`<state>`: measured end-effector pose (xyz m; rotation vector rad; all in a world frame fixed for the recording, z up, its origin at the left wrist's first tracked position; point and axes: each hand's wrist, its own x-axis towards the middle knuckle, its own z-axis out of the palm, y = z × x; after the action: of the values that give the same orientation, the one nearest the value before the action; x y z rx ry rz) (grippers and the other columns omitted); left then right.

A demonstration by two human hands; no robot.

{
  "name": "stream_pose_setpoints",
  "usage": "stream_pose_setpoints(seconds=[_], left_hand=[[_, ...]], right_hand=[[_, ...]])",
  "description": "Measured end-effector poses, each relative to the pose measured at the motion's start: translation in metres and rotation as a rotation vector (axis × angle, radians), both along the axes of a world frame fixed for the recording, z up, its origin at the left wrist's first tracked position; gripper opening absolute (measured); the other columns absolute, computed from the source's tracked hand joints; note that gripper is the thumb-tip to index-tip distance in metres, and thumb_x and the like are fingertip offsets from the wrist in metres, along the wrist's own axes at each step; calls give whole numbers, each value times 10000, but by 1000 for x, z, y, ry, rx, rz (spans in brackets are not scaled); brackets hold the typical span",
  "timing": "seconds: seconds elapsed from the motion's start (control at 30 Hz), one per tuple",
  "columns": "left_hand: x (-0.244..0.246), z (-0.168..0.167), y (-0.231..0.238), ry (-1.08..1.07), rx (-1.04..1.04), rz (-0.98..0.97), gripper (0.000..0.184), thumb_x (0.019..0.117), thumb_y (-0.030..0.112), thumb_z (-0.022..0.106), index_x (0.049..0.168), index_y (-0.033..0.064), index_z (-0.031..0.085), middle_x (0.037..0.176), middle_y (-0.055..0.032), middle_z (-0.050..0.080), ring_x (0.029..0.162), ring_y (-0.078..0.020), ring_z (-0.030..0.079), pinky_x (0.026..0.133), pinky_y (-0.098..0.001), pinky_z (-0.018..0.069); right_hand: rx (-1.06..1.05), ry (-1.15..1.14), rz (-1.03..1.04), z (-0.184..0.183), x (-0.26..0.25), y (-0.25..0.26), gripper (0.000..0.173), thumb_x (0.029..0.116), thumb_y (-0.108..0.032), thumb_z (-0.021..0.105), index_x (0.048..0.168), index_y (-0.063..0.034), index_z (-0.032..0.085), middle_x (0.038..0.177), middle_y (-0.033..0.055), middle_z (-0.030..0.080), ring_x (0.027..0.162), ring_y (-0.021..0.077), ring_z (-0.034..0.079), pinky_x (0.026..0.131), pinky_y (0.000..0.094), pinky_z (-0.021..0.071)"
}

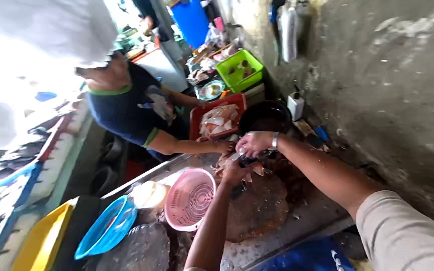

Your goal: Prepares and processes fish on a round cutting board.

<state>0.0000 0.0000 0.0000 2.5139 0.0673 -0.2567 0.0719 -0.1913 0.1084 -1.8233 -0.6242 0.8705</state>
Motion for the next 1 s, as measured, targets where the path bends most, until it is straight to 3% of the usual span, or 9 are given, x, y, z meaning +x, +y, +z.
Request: stream_pose_setpoints(seconds=[0.1, 0.17, 0.27, 0.4, 0.53, 0.6, 0.7, 0.83, 1.0], left_hand=[[-8, 14, -25, -78, -48, -38, 668, 796, 441, 866, 1356, 158, 637, 1247, -126, 697, 1165, -290, 665, 1015, -590, 526], [-15, 13, -23, -187, -165, -96, 627, 791, 376, 876, 1331, 161, 643, 1136, -85, 736, 1027, -215, 718, 922, -516, 597], [-36, 5, -3, -197, -440, -99, 588, 805, 261, 806, 1329, 73, 614, 1111, -82, 732, 991, -164, 718, 893, -411, 613], [-65, -2, 39, -48, -582, -187, 623, 769, 186, 807, 1335, 29, 602, 1150, -99, 735, 1038, -187, 720, 922, -402, 613], [-80, 3, 55, 96, -238, -413, 689, 736, 298, 916, 1333, 105, 632, 1241, -57, 708, 1164, -152, 670, 1046, -423, 557], [-86, 5, 60, 74, -95, -468, 648, 749, 399, 898, 1298, 145, 667, 1201, -62, 725, 1140, -182, 683, 1027, -494, 554], [-108, 4, 68, 40, -45, -397, 620, 769, 395, 894, 1308, 186, 669, 1149, -89, 739, 1063, -247, 712, 950, -570, 569], [-130, 1, 85, -68, -232, -315, 683, 738, 249, 932, 1346, 158, 633, 1167, -89, 730, 1044, -208, 717, 933, -502, 596], [-148, -12, 81, -119, -339, -151, 725, 747, 210, 907, 1397, 172, 588, 1187, -100, 718, 1032, -215, 715, 903, -499, 604]], right_hand=[[166, -379, -230, -25, -47, -35, 250, 1007, -135, 639, 1235, -46, 690, 1183, 143, 708, 1075, 240, 690, 986, 464, 556], [238, -407, -468, -79, -80, -58, 220, 1016, -159, 631, 1201, -53, 684, 1140, 122, 712, 1027, 224, 698, 943, 458, 585], [-175, -371, -466, -154, -101, -103, 269, 1003, -211, 601, 1201, -59, 701, 1218, 151, 698, 1152, 303, 667, 1031, 548, 524], [-766, -535, -301, -178, -102, -169, 260, 900, -118, 720, 1148, -43, 751, 1336, 257, 622, 1284, 518, 521, 1008, 756, 425], [-1145, -302, -476, -160, -110, -217, 486, 918, -184, 729, 1279, 120, 616, 1483, 398, 418, 1408, 597, 348, 1133, 747, 311], [-1274, -328, -377, -155, -112, -231, 416, 889, -153, 739, 1204, 112, 677, 1459, 372, 471, 1403, 572, 368, 1138, 748, 293], [-1461, -277, -212, -141, -118, -229, 316, 932, -141, 703, 1133, 102, 700, 1295, 359, 605, 1262, 560, 537, 995, 764, 423], [-1631, -242, -123, -130, -127, -211, 265, 961, -171, 683, 1059, 71, 730, 1190, 314, 674, 1166, 523, 615, 956, 747, 446], [-1220, -271, -405, -73, -161, -155, 389, 913, -218, 732, 1198, 32, 643, 1096, 323, 682, 1053, 528, 655, 861, 741, 486]])
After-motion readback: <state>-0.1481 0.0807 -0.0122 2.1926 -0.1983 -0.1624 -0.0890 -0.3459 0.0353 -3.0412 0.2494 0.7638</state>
